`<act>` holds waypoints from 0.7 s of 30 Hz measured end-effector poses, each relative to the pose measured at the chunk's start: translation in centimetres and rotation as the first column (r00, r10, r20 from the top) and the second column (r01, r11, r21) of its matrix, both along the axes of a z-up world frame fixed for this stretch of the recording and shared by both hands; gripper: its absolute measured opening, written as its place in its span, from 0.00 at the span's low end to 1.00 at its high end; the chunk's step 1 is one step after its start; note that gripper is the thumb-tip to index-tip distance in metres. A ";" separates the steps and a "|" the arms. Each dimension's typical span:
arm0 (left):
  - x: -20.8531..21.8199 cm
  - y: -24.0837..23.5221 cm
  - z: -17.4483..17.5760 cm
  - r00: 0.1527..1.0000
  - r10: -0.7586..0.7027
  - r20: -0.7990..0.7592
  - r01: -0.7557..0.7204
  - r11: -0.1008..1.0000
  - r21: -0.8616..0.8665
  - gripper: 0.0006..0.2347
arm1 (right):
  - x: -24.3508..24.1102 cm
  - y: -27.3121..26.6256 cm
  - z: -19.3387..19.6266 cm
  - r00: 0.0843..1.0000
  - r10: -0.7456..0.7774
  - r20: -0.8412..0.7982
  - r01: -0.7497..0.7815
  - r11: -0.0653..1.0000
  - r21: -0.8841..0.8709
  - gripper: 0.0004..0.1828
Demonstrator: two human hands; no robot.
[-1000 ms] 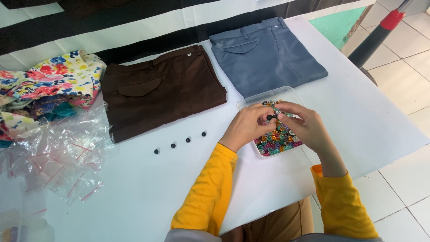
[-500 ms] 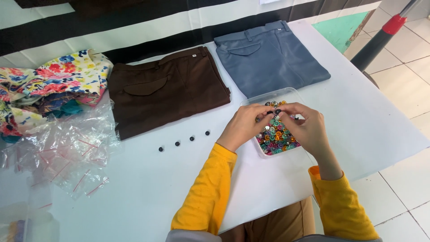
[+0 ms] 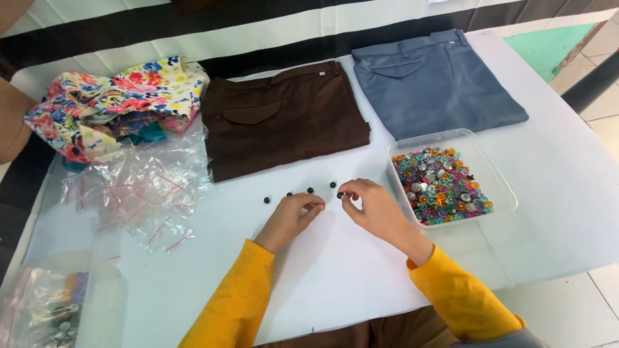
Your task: The person picks black buttons from a container of mixed buttons, places them on the table, then puts them into a small plastic bag and seals it. The person then places the bag into a container.
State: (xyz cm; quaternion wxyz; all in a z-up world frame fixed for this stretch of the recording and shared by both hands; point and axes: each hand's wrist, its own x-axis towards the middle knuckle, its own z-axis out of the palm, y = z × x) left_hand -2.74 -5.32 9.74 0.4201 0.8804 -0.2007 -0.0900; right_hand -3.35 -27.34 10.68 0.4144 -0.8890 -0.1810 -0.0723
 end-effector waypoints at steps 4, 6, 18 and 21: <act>-0.5 2.1 -3.3 0.995 0.086 0.044 -0.088 0.995 0.048 0.09 | 1.7 1.0 -3.6 0.999 -0.011 0.032 0.017 0.981 -0.195 0.09; -0.2 2.4 -4.2 0.976 0.073 0.205 -0.102 0.985 0.136 0.09 | 2.1 1.2 -3.9 0.998 0.014 0.068 0.005 0.965 -0.263 0.09; 0.1 0.6 -7.8 0.822 0.026 0.569 -0.183 0.958 0.221 0.08 | 1.0 0.2 -6.0 0.914 0.130 0.385 0.033 0.920 -0.389 0.09; 0.0 0.6 -7.9 0.803 0.049 0.594 -0.210 0.956 0.204 0.07 | 1.2 0.0 -6.5 0.918 0.122 0.378 0.035 0.923 -0.383 0.10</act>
